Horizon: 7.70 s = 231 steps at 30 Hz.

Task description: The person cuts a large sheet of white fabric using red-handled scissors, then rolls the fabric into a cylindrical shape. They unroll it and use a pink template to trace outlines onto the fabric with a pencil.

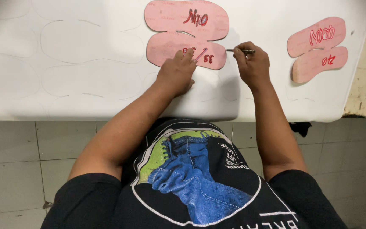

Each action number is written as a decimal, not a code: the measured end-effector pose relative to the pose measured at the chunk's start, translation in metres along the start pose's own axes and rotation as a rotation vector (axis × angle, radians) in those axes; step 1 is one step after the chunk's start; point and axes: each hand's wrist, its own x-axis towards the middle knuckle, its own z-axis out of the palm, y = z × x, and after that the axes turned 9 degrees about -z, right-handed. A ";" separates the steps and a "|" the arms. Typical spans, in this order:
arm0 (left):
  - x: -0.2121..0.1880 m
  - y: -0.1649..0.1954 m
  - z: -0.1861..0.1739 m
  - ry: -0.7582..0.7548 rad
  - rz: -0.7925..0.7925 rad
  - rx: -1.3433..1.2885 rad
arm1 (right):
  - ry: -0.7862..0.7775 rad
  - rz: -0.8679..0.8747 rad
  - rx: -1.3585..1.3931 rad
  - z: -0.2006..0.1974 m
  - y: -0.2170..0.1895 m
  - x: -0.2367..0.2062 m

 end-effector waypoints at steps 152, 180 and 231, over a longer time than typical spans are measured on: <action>0.059 0.156 0.076 0.321 -0.460 -0.415 | 0.057 0.428 0.479 -0.176 0.224 -0.063; 0.063 0.154 0.082 0.444 -0.505 -0.444 | 0.047 0.450 0.556 -0.153 0.215 -0.065; 0.062 0.157 0.093 0.448 -0.514 -0.445 | 0.021 0.382 0.505 -0.147 0.230 -0.067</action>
